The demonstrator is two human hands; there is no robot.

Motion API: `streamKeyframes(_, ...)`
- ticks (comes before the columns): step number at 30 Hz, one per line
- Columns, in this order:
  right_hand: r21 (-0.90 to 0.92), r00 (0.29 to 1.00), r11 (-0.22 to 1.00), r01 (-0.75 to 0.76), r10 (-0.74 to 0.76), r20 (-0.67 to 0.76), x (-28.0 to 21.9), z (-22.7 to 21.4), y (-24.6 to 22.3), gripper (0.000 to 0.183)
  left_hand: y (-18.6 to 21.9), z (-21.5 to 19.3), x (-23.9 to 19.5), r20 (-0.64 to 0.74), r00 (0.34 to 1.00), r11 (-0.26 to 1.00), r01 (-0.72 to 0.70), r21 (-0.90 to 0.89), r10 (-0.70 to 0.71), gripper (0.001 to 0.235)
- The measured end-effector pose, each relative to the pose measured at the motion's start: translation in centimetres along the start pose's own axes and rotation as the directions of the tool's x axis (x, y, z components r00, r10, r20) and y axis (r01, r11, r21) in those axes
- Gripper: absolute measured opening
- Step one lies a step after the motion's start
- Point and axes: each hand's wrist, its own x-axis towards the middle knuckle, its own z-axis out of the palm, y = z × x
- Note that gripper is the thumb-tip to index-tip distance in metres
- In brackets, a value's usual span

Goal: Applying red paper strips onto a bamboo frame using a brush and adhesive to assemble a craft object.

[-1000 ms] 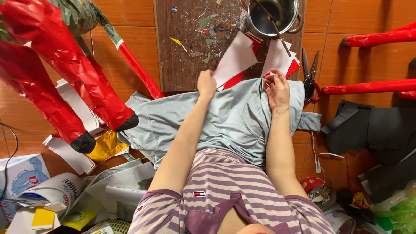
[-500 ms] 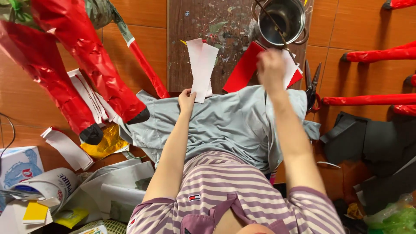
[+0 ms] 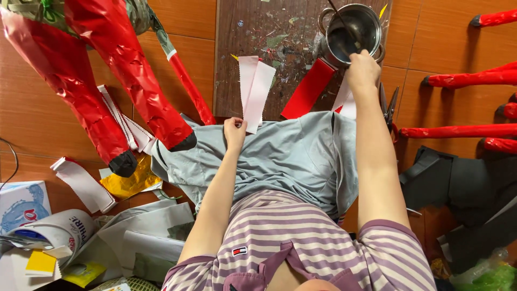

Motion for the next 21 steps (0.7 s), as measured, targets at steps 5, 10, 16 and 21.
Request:
streamKeyframes(5,0.645,0.986,0.745,-0.167,0.129,0.105,-5.9,1.9,2.7,0.027,-1.0,2.0,0.9,0.100,0.989,0.981,0.125,-0.150,-0.111,0.020)
streamKeyframes(10,0.827,0.825,0.045,-0.561,0.115,0.553,-12.2,1.4,-1.2,0.027,-1.0,3.1,1.3,0.372,0.825,0.661,0.563,-0.496,-0.424,0.044)
streamKeyframes(16,0.733,0.964,0.647,0.209,-0.264,-0.042,-14.6,-1.5,-12.3,0.034,3.0,3.0,0.3,0.515,0.739,0.492,0.673,-0.551,-0.434,0.040)
streamKeyframes(21,0.377,0.939,0.904,0.203,-0.289,0.187,-11.2,-0.8,-17.5,0.037,0.3,4.7,1.3,0.570,0.700,0.489,0.711,-0.504,-0.431,0.040)
